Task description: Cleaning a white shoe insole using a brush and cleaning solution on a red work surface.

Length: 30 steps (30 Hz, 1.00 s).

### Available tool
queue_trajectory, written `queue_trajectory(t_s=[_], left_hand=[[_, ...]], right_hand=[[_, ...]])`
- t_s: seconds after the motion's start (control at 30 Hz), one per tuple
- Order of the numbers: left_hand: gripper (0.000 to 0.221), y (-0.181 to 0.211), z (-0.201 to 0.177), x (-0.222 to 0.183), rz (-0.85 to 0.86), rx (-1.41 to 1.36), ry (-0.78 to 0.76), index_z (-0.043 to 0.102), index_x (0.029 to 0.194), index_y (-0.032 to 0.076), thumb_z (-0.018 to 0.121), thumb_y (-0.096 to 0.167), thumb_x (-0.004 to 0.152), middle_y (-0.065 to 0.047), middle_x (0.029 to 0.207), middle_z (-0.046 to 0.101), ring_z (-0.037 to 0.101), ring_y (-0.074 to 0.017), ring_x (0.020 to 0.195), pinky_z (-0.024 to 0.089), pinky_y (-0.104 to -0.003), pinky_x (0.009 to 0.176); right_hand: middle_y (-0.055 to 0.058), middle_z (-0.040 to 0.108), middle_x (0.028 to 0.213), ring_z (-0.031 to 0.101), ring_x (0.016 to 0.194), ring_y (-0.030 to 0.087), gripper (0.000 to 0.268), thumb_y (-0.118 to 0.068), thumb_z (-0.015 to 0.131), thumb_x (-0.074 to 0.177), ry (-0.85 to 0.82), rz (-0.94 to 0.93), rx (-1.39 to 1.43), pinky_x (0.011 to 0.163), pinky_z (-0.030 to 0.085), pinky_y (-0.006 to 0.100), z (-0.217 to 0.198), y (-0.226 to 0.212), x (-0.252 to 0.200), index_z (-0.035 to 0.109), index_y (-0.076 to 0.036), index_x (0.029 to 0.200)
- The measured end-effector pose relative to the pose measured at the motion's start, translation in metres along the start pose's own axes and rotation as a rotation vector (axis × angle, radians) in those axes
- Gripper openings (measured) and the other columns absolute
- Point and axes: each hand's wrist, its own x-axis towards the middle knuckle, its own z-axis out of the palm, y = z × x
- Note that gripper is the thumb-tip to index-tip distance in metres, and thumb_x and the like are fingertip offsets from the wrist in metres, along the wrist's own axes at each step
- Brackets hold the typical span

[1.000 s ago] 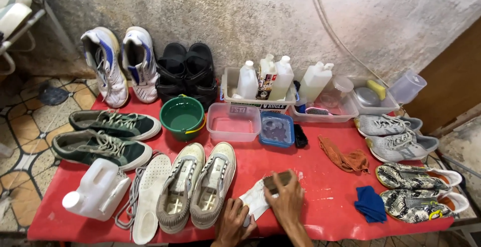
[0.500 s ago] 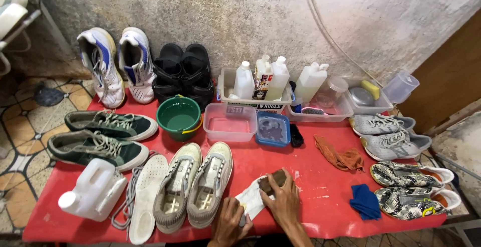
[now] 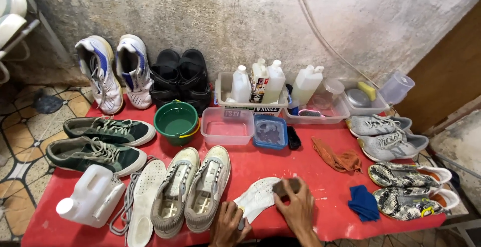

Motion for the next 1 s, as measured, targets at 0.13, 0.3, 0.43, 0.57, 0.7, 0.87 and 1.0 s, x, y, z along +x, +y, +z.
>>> queue_trajectory(t_s=[0.13,0.3,0.43,0.57,0.7,0.87,1.0], left_hand=[[0.020,-0.003,-0.002,0.004,0.020,0.006,0.012,0.053,0.078,0.007,0.068,0.018,0.071,-0.014,0.084,0.051,0.048,-0.0323,0.078,0.045,-0.043,0.066],[0.021,0.001,-0.002,-0.001,0.005,-0.018,-0.001,0.052,0.082,0.006,0.067,0.017,0.073,-0.015,0.087,0.050,0.048,-0.0329,0.079,0.045,-0.044,0.065],[0.020,-0.002,-0.003,0.003,0.019,-0.032,-0.006,0.052,0.078,0.007,0.067,0.019,0.072,-0.014,0.084,0.050,0.047,-0.0317,0.077,0.043,-0.044,0.065],[0.018,-0.002,0.000,0.001,0.011,-0.065,0.010,0.052,0.079,0.006,0.064,0.015,0.071,-0.015,0.085,0.049,0.046,-0.0320,0.077,0.043,-0.044,0.064],[0.021,-0.006,0.006,-0.002,0.024,-0.022,-0.001,0.051,0.077,0.007,0.066,0.019,0.068,-0.014,0.084,0.050,0.046,-0.0314,0.077,0.044,-0.045,0.065],[0.019,0.005,-0.017,0.014,0.041,-0.039,0.025,0.050,0.076,0.008,0.063,0.019,0.070,-0.013,0.081,0.047,0.044,-0.0299,0.074,0.040,-0.044,0.060],[0.021,-0.003,-0.002,0.004,0.025,-0.032,-0.005,0.052,0.077,0.008,0.063,0.023,0.070,-0.012,0.083,0.049,0.046,-0.0295,0.077,0.043,-0.043,0.064]], right_hand=[[0.011,0.055,0.136,0.062,0.114,0.032,0.067,-0.044,0.087,0.078,0.009,-0.016,0.288,0.091,0.058,0.049,0.018,0.007,-0.008,0.059,-0.030,0.137],[0.010,0.049,0.147,0.058,0.121,0.030,0.071,-0.065,0.075,0.074,0.350,-0.019,-0.188,0.085,0.053,0.049,0.078,0.065,0.000,0.058,-0.045,0.140],[0.017,0.041,0.152,0.054,0.125,0.043,0.070,-0.049,0.088,0.077,0.152,-0.387,0.019,0.097,0.056,0.054,0.058,0.050,-0.012,0.062,-0.038,0.140],[0.020,0.051,0.142,0.061,0.118,0.038,0.068,-0.043,0.084,0.076,0.393,-0.217,0.063,0.095,0.055,0.043,0.067,0.053,-0.007,0.062,-0.025,0.138],[0.025,0.040,0.151,0.056,0.125,0.043,0.074,-0.049,0.095,0.074,0.174,-0.581,0.004,0.094,0.059,0.058,0.063,0.057,-0.009,0.064,-0.027,0.138],[0.028,0.044,0.146,0.054,0.127,0.046,0.069,-0.033,0.093,0.076,0.138,-0.499,0.153,0.104,0.055,0.051,0.043,0.042,-0.020,0.065,-0.023,0.139],[0.006,0.045,0.153,0.061,0.119,0.039,0.067,-0.056,0.085,0.077,0.187,-0.308,-0.018,0.092,0.059,0.060,0.049,0.065,-0.006,0.062,-0.043,0.138]])
